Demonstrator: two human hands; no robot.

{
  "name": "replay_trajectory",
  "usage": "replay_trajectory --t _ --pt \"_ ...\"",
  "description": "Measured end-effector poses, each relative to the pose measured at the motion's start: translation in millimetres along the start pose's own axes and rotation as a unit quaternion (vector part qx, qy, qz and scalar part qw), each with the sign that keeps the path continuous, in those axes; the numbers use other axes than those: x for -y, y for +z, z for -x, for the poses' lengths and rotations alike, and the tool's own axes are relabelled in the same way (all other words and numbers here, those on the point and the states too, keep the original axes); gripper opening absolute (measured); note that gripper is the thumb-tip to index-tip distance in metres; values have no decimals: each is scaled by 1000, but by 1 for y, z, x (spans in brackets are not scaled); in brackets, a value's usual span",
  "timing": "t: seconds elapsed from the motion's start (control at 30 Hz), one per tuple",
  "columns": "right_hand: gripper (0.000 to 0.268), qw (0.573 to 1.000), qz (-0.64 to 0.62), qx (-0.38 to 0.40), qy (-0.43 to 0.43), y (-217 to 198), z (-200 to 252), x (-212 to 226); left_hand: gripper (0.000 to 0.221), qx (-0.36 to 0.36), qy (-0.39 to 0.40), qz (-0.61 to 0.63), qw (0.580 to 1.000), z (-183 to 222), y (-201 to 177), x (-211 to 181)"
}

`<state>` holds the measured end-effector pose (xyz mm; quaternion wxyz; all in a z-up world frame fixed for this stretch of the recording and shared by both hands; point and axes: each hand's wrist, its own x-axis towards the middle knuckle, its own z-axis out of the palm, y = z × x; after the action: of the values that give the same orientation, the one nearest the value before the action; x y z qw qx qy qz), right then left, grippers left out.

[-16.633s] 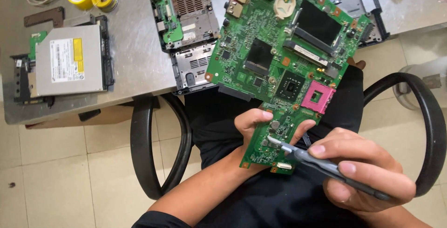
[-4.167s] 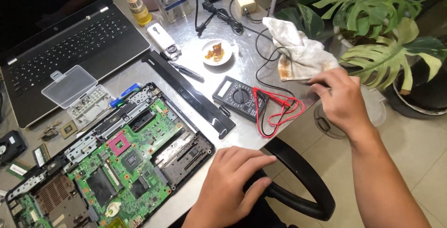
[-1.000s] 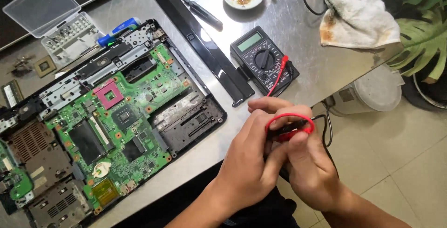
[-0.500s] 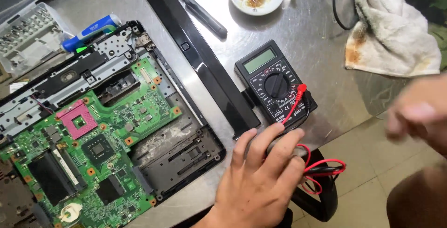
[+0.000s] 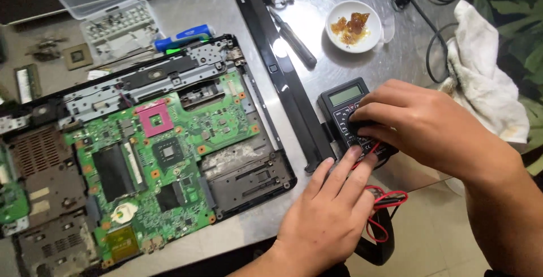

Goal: The person installs a motherboard into a laptop chassis and uses a digital multimeter to test for electrical continuity across various components.

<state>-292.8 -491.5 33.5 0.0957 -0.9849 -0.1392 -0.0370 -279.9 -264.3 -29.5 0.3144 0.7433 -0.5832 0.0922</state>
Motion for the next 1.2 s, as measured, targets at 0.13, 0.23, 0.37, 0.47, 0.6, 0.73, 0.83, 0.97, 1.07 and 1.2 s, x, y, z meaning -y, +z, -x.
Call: replay_trajectory --t 0.13,0.23,0.37,0.47,0.6,0.73,0.83,0.97,1.07,1.2 --pt "12 1000 8 -18 -4 3 1 6 20 -3 4 9 1000 7 -1 -1" --pt "10 999 21 -34 2 12 4 5 20 21 5 12 1000 11 2 0" --pt "9 998 50 -47 13 22 8 6 25 13 19 14 1000 13 9 1" --pt "9 995 58 -79 23 34 11 1 26 40 30 15 999 13 14 1" --pt "9 989 71 -121 45 36 14 4 29 0 28 -14 1000 15 14 -2" --pt "10 988 49 -126 78 36 14 9 29 -13 28 -33 999 15 17 -2" --pt "12 978 63 -136 147 44 14 11 30 5 26 -34 999 17 20 1" --pt "13 967 69 -135 203 56 9 14 31 9 25 -24 999 17 20 3" --pt "14 950 105 -134 260 62 4 16 30 5 27 -23 999 16 21 4" --pt "18 931 88 -152 319 72 2 12 30 6 25 -20 999 16 26 4"
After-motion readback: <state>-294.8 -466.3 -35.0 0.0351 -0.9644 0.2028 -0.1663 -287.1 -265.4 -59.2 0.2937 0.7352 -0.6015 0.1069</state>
